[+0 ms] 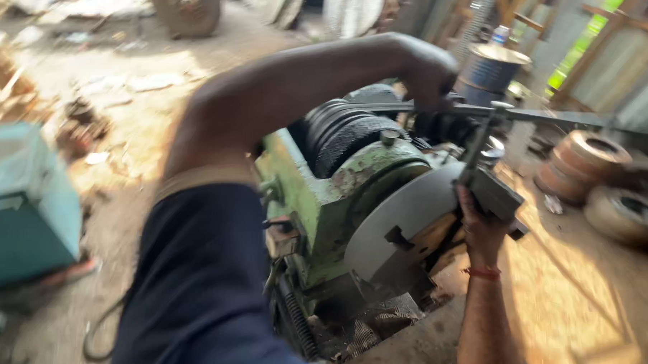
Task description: The person operates a large green metalworking machine by turning a long metal crank handle with both hands. They repeatedly rotate the crank to move a component of the machine, then pause to inspect the part before continuing the cranking motion.
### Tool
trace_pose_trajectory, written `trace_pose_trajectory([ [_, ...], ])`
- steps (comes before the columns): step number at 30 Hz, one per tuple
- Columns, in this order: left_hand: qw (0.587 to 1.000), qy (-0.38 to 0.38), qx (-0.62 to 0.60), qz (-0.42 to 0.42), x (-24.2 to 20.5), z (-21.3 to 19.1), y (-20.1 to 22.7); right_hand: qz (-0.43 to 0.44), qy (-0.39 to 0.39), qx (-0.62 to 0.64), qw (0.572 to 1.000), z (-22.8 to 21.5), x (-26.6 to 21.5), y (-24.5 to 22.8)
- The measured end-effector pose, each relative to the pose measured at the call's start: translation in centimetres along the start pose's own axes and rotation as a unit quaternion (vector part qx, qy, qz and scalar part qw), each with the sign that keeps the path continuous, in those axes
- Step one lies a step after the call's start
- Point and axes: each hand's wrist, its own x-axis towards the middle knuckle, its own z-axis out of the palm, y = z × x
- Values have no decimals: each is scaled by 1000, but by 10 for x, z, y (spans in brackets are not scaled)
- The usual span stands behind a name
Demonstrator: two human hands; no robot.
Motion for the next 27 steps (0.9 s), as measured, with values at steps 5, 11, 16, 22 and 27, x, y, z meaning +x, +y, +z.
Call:
trace_pose_trajectory([
  [5, 975, 65, -159, 143, 72, -3, 65, -3, -16, -2, 1000, 5, 1, 6],
  [11, 987, 148, -60, 8, 74, 16, 11, 26, -3, 26, 999, 11, -6, -23],
  [16, 999, 27, 38, 12, -31, 1, 37, 1, 1, 50, 999, 15, 0, -30],
  [22, 987, 41, -131, 88, 44, -18, 125, 15, -38, -7, 999, 8, 0, -21],
  [27, 995, 98, -16, -28, 108, -18, 48, 30, -24, 61, 997, 11, 1, -21],
])
